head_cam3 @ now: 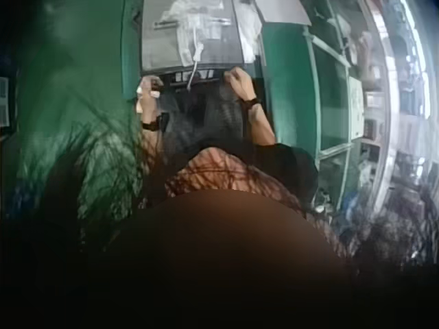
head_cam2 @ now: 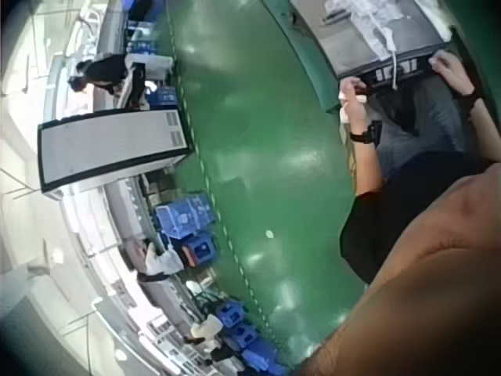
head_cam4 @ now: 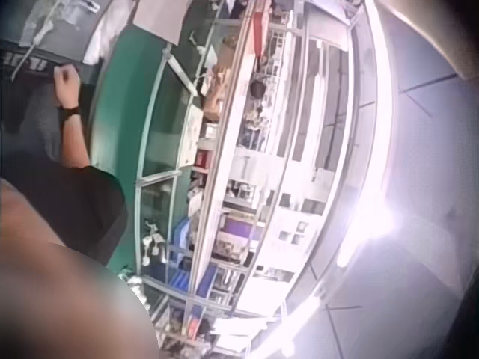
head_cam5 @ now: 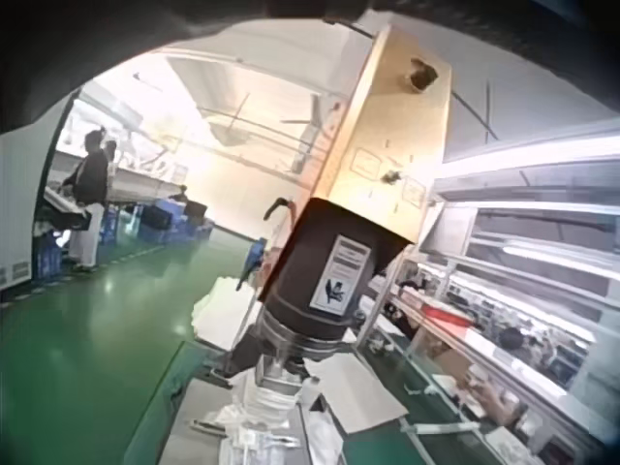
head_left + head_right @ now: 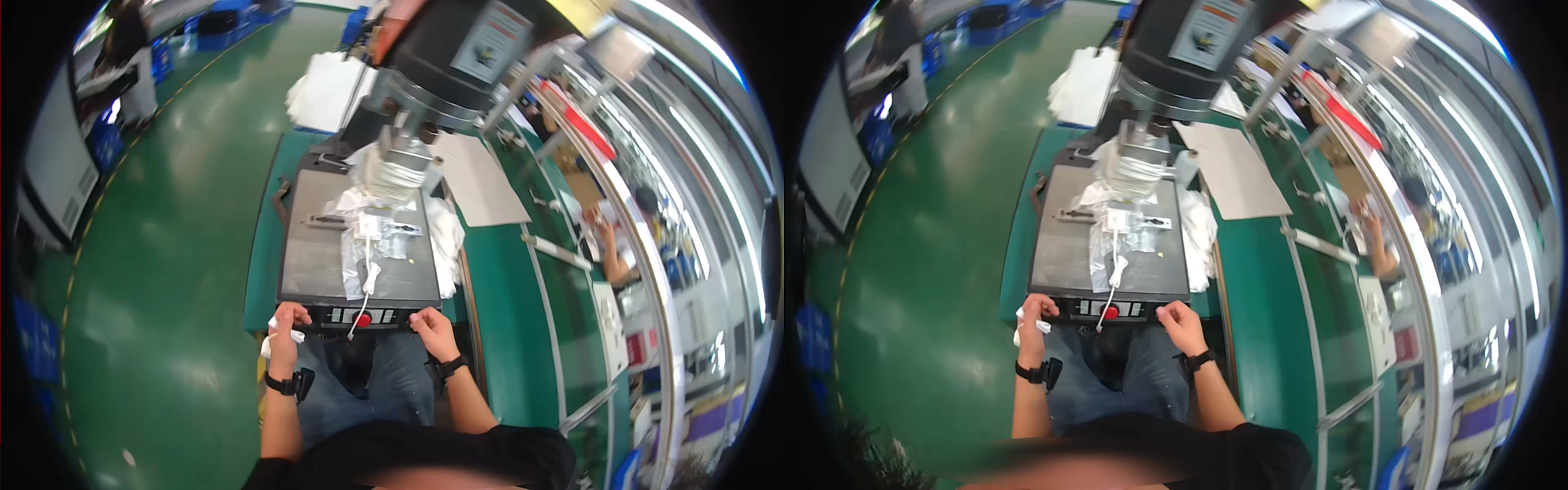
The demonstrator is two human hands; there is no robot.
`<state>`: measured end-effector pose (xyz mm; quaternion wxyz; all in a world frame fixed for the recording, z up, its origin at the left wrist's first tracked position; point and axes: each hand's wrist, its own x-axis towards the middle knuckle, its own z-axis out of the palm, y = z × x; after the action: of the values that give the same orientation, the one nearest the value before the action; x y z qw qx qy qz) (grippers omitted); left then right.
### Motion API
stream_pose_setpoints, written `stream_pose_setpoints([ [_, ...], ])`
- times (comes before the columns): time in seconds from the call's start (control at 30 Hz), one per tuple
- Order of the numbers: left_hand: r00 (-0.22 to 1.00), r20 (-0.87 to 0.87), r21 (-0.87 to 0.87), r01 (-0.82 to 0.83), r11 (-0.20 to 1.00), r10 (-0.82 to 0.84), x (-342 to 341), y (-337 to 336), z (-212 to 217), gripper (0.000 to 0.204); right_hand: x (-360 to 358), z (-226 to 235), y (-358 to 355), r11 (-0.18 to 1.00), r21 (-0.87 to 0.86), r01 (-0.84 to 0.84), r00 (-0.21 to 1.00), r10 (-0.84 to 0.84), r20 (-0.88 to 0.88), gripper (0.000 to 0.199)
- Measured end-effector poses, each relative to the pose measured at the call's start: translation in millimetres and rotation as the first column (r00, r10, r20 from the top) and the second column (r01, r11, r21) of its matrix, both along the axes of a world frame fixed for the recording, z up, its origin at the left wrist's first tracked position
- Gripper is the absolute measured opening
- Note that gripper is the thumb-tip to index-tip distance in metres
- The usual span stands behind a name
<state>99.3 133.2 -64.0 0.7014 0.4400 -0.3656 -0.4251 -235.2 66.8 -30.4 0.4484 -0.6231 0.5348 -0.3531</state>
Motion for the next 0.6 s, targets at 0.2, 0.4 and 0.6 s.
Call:
stream_pose_setpoints([
  [0.2,0.998,0.043,0.014,-0.047,0.999,0.047,-3,-5,1,0.028,0,25,0,0.98,-0.087,-0.178,0.978,0.166,-0.124,0.016],
  [0.4,0.999,0.035,0.06,0.039,0.997,-0.042,-24,-1,30,0.015,31,71,3,0.874,-0.25,-0.417,0.908,0.388,-0.158,0.017],
  [0.6,0.973,0.129,0.082,0.184,0.98,-0.194,-57,-5,64,0.014,47,138,-6,0.624,-0.463,-0.63,0.773,0.451,-0.445,0.019],
])
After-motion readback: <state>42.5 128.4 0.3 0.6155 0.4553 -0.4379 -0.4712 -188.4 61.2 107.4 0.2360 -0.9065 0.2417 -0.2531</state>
